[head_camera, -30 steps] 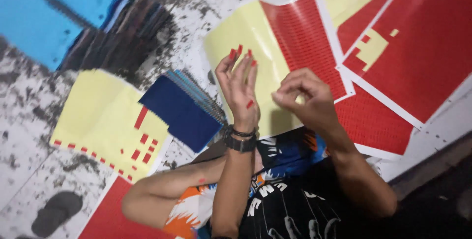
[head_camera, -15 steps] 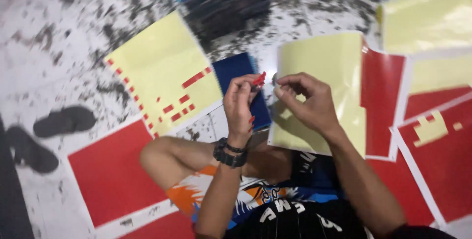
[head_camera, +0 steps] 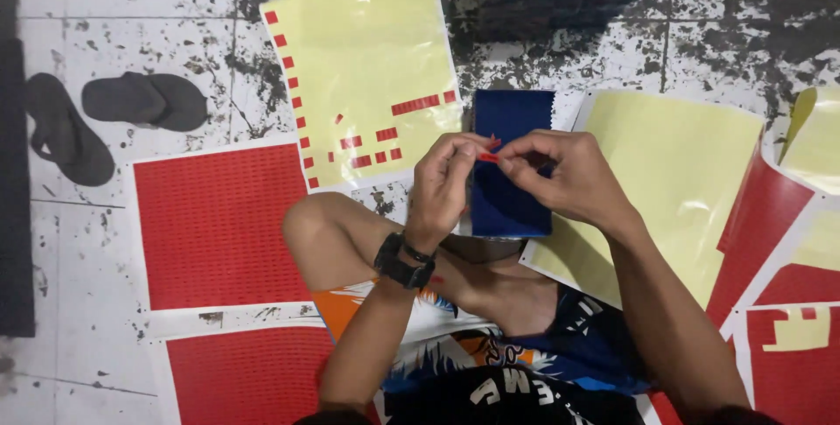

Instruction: The person sits on the floor and assembles notebooks by applying small red adhesive strips to the spine of stacked blue and purple paper. They peel the strips from a yellow backing sheet and press them onto the notebook edges.

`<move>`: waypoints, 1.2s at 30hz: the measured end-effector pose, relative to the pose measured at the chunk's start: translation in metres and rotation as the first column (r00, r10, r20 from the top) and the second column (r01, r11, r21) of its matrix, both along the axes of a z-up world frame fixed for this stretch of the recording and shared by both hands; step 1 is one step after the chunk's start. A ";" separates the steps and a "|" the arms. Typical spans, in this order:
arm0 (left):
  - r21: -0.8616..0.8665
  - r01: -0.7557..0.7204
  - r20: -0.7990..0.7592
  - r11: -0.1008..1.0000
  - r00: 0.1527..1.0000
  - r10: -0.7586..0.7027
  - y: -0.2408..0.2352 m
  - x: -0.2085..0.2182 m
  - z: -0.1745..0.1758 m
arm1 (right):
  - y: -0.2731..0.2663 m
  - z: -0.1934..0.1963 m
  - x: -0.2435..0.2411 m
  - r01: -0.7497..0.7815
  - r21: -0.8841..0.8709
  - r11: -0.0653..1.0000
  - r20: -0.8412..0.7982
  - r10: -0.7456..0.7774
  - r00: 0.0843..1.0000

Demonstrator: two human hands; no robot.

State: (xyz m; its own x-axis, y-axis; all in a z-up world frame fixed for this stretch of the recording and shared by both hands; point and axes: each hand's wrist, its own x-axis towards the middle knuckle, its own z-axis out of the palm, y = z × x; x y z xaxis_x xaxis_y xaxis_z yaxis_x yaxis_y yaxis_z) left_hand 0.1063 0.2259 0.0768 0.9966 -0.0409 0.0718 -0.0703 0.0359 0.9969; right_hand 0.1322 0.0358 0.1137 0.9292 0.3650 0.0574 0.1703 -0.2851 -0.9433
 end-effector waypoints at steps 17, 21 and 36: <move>0.724 -0.299 0.461 0.621 0.880 -0.114 0.011 0.052 -0.076 | -0.009 -0.079 0.062 0.077 -0.366 0.927 0.244 0.016 0.970; 0.752 -0.473 0.602 0.460 0.776 -0.187 0.007 0.065 -0.108 | 0.002 -0.092 0.075 0.012 -0.316 0.949 0.135 0.032 0.990; 0.780 -0.532 0.606 0.329 0.773 -0.187 0.001 0.063 -0.094 | 0.001 -0.174 0.101 0.133 -0.597 0.791 0.143 -0.058 0.988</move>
